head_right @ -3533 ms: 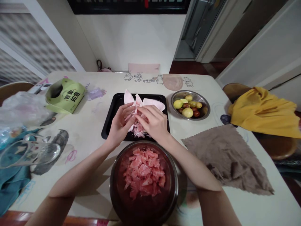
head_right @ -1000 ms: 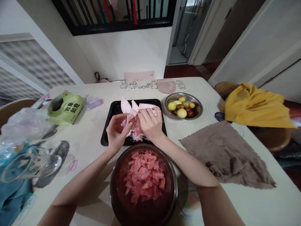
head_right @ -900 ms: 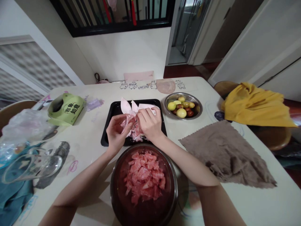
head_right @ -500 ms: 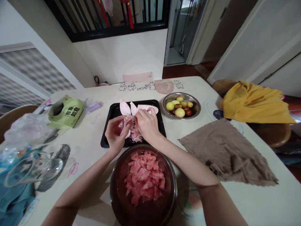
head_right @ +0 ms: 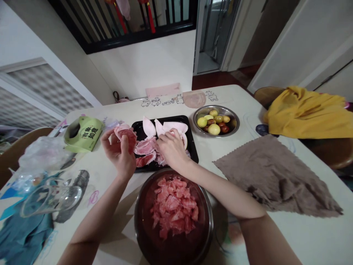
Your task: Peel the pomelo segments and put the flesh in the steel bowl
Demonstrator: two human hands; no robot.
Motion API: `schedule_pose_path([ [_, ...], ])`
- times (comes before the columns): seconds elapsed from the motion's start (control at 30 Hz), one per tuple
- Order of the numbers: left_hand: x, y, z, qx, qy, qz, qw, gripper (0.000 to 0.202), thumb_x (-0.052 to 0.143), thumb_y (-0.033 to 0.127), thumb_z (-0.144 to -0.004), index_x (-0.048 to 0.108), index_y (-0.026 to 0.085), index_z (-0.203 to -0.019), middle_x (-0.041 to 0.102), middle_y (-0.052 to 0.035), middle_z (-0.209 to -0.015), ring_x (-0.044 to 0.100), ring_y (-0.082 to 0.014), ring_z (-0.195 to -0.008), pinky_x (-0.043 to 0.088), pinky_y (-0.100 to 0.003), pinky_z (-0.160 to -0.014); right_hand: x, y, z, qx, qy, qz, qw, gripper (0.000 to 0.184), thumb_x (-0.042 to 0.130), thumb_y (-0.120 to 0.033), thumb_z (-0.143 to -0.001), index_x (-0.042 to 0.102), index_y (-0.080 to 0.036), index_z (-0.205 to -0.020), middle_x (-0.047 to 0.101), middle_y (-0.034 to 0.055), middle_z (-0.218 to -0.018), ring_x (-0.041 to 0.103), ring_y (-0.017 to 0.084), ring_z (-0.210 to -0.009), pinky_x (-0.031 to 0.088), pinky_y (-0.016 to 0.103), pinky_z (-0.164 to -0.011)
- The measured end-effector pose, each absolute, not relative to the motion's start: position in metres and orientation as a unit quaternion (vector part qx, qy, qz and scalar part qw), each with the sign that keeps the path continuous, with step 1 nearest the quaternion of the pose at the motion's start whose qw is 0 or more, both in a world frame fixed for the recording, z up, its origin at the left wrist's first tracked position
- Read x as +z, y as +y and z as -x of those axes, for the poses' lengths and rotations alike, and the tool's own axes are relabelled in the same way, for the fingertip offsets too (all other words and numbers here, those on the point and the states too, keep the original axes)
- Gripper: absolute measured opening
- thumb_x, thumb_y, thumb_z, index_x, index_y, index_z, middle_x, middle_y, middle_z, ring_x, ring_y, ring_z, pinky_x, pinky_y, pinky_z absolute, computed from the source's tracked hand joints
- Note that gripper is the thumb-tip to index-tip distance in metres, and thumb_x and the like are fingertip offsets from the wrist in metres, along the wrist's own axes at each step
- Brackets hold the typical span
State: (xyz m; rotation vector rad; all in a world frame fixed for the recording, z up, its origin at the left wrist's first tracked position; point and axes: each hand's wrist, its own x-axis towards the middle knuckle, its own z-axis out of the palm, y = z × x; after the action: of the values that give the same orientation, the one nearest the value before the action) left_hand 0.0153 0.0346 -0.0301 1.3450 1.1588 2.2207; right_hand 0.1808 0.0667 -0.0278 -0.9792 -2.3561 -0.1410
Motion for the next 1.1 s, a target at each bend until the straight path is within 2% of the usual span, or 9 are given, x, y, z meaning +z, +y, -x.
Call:
schedule_pose_path([
  [0.1,-0.028,0.034,-0.016,0.749,0.411,-0.472,0.215,0.030,0.071,0.040,-0.095,0.054,0.031,-0.118,0.065,-0.0014,-0.104,0.071,-0.0158,-0.098,0.063,-0.029,-0.084,-0.030,0.071,-0.184,-0.048,-0.869,0.380,0.313,0.021,0.064,-0.029,-0.099,0.077,-0.020,-0.084,0.075,0.0035,-0.091,0.060,0.019,-0.085,0.031,0.039,-0.092],
  [0.23,-0.033,0.033,-0.020,0.707,0.422,-0.482,0.300,0.030,0.073,0.039,-0.093,0.058,0.027,-0.116,0.071,-0.0023,-0.098,0.072,-0.0134,-0.090,0.062,-0.026,-0.081,-0.029,0.078,-0.192,0.009,-0.863,0.386,0.325,0.012,0.069,-0.026,-0.096,0.079,-0.022,-0.090,0.077,0.0015,-0.089,0.063,0.019,-0.085,0.033,0.039,-0.091],
  [0.3,-0.035,0.033,-0.021,0.681,0.427,-0.487,0.342,0.030,0.074,0.037,-0.092,0.059,0.025,-0.115,0.074,-0.0035,-0.099,0.073,-0.0137,-0.089,0.062,-0.027,-0.081,-0.024,0.079,-0.196,0.034,-0.860,0.376,0.342,0.013,0.066,-0.026,-0.098,0.079,-0.023,-0.095,0.078,0.0005,-0.088,0.065,0.018,-0.085,0.034,0.039,-0.092],
  [0.4,-0.037,0.033,-0.021,0.657,0.425,-0.491,0.384,0.030,0.077,0.037,-0.090,0.063,0.022,-0.112,0.078,-0.0066,-0.105,0.076,-0.0159,-0.092,0.064,-0.029,-0.082,-0.013,0.077,-0.199,0.031,-0.835,0.364,0.411,0.017,0.063,-0.030,-0.100,0.078,-0.022,-0.102,0.078,0.0009,-0.090,0.066,0.017,-0.085,0.037,0.038,-0.093],
  [0.53,-0.035,0.030,-0.021,0.629,0.443,-0.492,0.408,0.032,0.082,0.038,-0.084,0.071,0.020,-0.109,0.080,-0.0090,-0.107,0.078,-0.0195,-0.094,0.066,-0.034,-0.084,-0.005,0.073,-0.198,0.019,-0.827,0.330,0.455,0.018,0.066,-0.035,-0.099,0.076,-0.024,-0.111,0.078,0.0011,-0.097,0.066,0.018,-0.093,0.040,0.039,-0.097],
  [0.67,-0.031,0.027,-0.021,0.604,0.452,-0.522,0.397,0.028,0.084,0.036,-0.081,0.077,0.020,-0.104,0.080,-0.0078,-0.106,0.077,-0.0193,-0.096,0.066,-0.034,-0.087,-0.008,0.073,-0.197,0.010,-0.831,0.314,0.459,0.013,0.065,-0.030,-0.099,0.076,-0.025,-0.101,0.078,-0.0010,-0.093,0.066,0.017,-0.091,0.041,0.040,-0.097],
  [0.8,-0.030,0.026,-0.021,0.586,0.453,-0.564,0.365,0.020,0.081,0.034,-0.083,0.077,0.020,-0.096,0.079,-0.0067,-0.101,0.075,-0.0186,-0.092,0.065,-0.035,-0.086,-0.013,0.073,-0.197,-0.059,-0.838,0.315,0.442,0.015,0.061,-0.025,-0.100,0.074,-0.026,-0.093,0.077,-0.0016,-0.091,0.066,0.019,-0.092,0.038,0.044,-0.100],
  [0.93,-0.031,0.025,-0.022,0.581,0.462,-0.605,0.287,0.014,0.080,0.027,-0.082,0.076,0.019,-0.094,0.075,-0.0050,-0.090,0.071,-0.0166,-0.082,0.062,-0.032,-0.078,-0.018,0.069,-0.195,-0.119,-0.829,0.328,0.437,0.016,0.058,-0.023,-0.100,0.070,-0.024,-0.089,0.076,-0.0010,-0.091,0.064,0.018,-0.089,0.038,0.042,-0.098],
  [1.1,-0.029,0.024,-0.024,0.598,0.457,-0.629,0.197,0.013,0.077,0.016,-0.082,0.076,0.019,-0.095,0.074,-0.0050,-0.091,0.069,-0.0157,-0.085,0.058,-0.031,-0.078,-0.017,0.065,-0.192,-0.144,-0.826,0.313,0.446,0.012,0.058,-0.021,-0.099,0.066,-0.023,-0.089,0.076,-0.0013,-0.089,0.064,0.017,-0.085,0.038,0.040,-0.094],
])
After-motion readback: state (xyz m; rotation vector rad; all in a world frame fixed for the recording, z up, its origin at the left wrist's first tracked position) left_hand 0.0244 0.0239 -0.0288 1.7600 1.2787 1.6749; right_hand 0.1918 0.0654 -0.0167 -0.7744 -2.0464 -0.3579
